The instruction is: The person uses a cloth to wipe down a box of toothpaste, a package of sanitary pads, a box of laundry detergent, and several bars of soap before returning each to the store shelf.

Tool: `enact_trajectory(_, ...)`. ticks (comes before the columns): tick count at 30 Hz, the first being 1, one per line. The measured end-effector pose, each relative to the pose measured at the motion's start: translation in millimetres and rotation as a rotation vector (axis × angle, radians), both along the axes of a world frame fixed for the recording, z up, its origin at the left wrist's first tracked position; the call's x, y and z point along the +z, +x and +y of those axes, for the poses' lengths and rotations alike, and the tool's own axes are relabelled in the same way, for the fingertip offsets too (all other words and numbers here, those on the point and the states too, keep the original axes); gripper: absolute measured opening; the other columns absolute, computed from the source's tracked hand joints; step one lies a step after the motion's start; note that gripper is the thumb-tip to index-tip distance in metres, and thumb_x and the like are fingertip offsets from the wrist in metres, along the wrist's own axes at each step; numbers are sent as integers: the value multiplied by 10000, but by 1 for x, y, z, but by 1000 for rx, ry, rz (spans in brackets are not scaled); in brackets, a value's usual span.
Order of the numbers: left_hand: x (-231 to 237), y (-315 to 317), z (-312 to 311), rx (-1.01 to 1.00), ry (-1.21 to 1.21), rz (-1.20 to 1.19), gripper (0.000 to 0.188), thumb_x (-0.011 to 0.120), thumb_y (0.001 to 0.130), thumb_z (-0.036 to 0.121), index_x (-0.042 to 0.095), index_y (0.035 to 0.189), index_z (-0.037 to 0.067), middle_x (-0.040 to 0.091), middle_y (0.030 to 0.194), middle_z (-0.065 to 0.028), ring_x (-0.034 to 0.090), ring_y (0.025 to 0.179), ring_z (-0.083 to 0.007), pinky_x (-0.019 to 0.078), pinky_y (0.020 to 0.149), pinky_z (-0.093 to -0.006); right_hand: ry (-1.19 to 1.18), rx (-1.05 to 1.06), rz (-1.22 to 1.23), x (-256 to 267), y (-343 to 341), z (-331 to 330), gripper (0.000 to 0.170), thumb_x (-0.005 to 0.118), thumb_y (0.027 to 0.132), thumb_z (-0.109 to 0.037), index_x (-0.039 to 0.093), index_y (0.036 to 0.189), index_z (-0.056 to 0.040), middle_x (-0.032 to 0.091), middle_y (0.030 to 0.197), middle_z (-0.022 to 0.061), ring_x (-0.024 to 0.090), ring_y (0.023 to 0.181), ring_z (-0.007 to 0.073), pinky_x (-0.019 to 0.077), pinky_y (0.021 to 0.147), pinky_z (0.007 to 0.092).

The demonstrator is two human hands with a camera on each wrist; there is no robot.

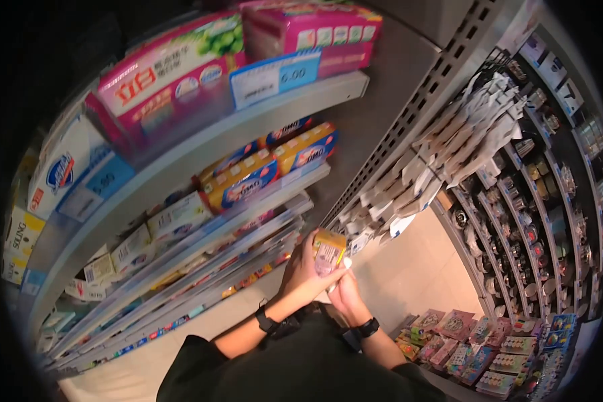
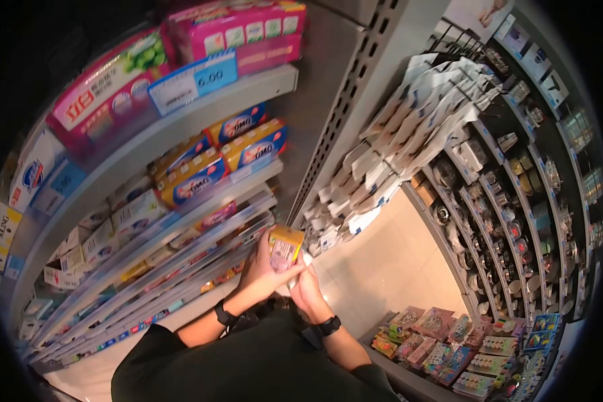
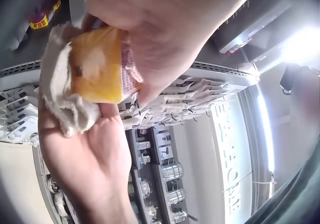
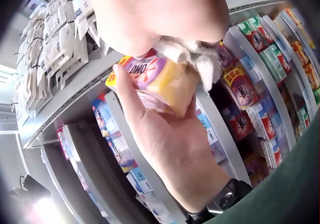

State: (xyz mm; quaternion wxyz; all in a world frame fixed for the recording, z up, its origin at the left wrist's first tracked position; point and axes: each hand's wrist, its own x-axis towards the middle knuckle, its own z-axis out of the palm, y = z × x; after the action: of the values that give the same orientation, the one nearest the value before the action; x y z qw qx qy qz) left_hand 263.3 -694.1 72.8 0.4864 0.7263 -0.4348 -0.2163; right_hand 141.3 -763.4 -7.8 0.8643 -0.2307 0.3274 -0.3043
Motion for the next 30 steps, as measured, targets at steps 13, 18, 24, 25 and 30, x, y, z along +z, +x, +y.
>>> enact_trajectory(13,-49,23,37,-222,221,39,769,847,768,334,506,1406,74,701,1214,-232,678,1144,-420,546,952,-464,-208,-100,84,30,-21,-22,341,557,1107,-297,606,1323,-37,682,1263,78,658,1152,181,511,1023,352)
enact_trajectory(18,-69,25,34,-55,206,-53,752,851,756,300,491,1381,87,721,1122,-222,701,1031,-443,561,862,-497,-450,-98,248,17,-26,-27,249,627,1067,-197,684,1231,-18,728,1060,38,670,962,108,529,880,286)
enact_trajectory(24,-81,39,7,-40,187,-188,739,830,749,171,474,1391,92,692,1203,-221,666,1079,-461,547,884,-549,-591,267,450,-17,-26,-30,299,695,976,-148,684,1239,-6,710,944,19,672,853,91,547,761,268)
enact_trajectory(25,-89,43,0,-47,79,-234,728,817,753,137,474,1394,95,677,1243,-220,653,1104,-462,543,889,-553,-583,325,456,-21,-25,-27,302,712,965,-168,696,1217,-3,716,941,31,664,844,91,540,755,270)
enact_trajectory(30,-122,63,-37,21,-18,-330,715,798,750,68,483,1391,101,676,1237,-228,638,1132,-475,525,930,-545,-717,395,519,-27,-26,-27,324,723,956,-200,706,1213,-3,739,984,70,681,901,130,550,824,309)
